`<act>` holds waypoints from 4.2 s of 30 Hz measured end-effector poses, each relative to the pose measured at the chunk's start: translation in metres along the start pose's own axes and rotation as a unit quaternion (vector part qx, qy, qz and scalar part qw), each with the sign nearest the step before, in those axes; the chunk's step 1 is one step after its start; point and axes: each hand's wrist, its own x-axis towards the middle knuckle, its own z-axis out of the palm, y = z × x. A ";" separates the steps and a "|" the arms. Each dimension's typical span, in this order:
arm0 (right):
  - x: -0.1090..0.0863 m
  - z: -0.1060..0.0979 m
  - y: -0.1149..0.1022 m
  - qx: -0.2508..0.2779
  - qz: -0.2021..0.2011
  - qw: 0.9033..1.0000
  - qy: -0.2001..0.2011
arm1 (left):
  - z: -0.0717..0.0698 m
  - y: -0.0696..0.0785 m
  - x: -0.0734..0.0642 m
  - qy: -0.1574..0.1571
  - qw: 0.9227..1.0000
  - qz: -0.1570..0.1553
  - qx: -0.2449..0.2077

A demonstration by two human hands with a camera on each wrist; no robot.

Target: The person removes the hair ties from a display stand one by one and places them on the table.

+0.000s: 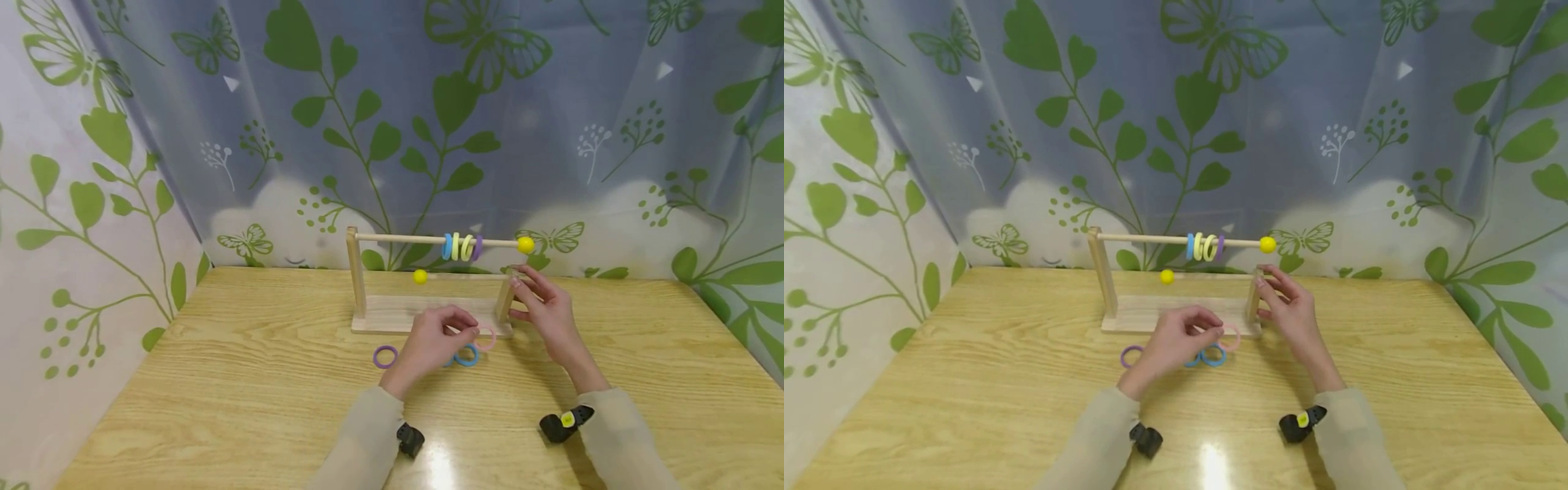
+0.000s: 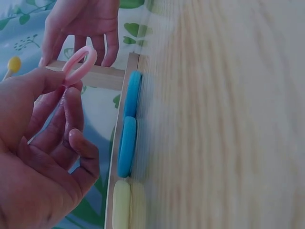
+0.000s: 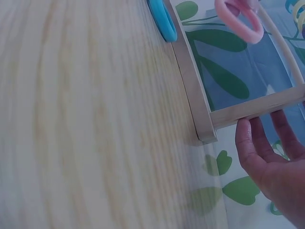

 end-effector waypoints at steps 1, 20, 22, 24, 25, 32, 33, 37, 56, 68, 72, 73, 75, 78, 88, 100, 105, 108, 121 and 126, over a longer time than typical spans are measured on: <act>0.000 0.000 0.000 0.002 0.002 1.000 0.001 | 0.001 0.000 0.001 -0.003 1.000 0.000 0.000; -0.001 0.001 -0.001 0.005 0.001 1.000 0.005 | 0.014 0.003 0.008 -0.044 0.998 -0.028 0.018; -0.001 0.001 -0.001 0.005 0.000 1.000 0.006 | 0.015 0.003 0.009 -0.046 0.998 -0.029 0.026; -0.001 0.001 -0.001 0.004 -0.001 1.000 0.005 | 0.017 0.002 0.010 -0.048 0.998 -0.030 0.038; -0.001 0.001 0.000 0.003 -0.002 1.000 0.005 | 0.017 0.002 0.010 -0.049 0.997 -0.030 0.044; 0.000 0.000 0.001 0.011 -0.008 1.000 0.003 | 0.020 0.004 0.012 -0.056 0.994 -0.020 0.092; 0.000 0.000 0.001 0.009 -0.009 1.000 0.003 | 0.020 0.005 0.013 -0.058 0.993 -0.018 0.098; 0.000 0.000 0.002 0.004 -0.010 1.000 0.004 | 0.021 0.005 0.013 -0.060 0.991 -0.012 0.121; 0.000 0.000 0.003 0.013 -0.011 1.000 0.006 | 0.015 0.008 0.009 -0.062 0.984 -0.015 0.168; -0.003 0.001 -0.001 -0.001 0.001 1.000 0.005 | 0.011 0.009 0.007 -0.065 0.985 -0.011 0.157; -0.002 0.001 -0.001 0.000 0.001 1.000 0.004 | 0.011 0.009 0.007 -0.065 0.986 -0.012 0.153; -0.002 0.001 -0.001 0.000 0.001 1.000 0.004 | 0.011 0.009 0.007 -0.065 0.986 -0.012 0.152; -0.002 0.001 -0.001 -0.001 0.000 1.000 0.004 | 0.011 0.009 0.007 -0.065 0.986 -0.013 0.151; -0.002 0.001 -0.002 -0.001 0.000 1.000 0.004 | 0.011 0.008 0.007 -0.068 0.986 -0.012 0.149; -0.002 0.002 -0.002 -0.001 -0.003 1.000 0.006 | -0.006 0.002 -0.001 -0.064 0.994 -0.010 0.088; -0.003 0.002 -0.001 0.025 -0.005 1.000 0.009 | -0.042 -0.001 -0.010 -0.022 0.998 0.003 0.065; -0.003 0.002 -0.001 0.029 -0.005 1.000 0.010 | -0.053 -0.006 -0.012 0.014 0.998 0.015 0.053; -0.003 0.002 -0.001 0.029 -0.004 1.000 0.008 | -0.059 -0.005 -0.014 0.034 0.998 0.017 0.042; -0.002 0.003 0.000 0.013 -0.002 1.000 0.012 | -0.079 -0.007 -0.017 0.126 0.991 0.033 0.012; -0.002 0.003 0.000 0.009 -0.002 1.000 0.013 | -0.086 -0.002 -0.017 0.165 0.985 0.051 0.020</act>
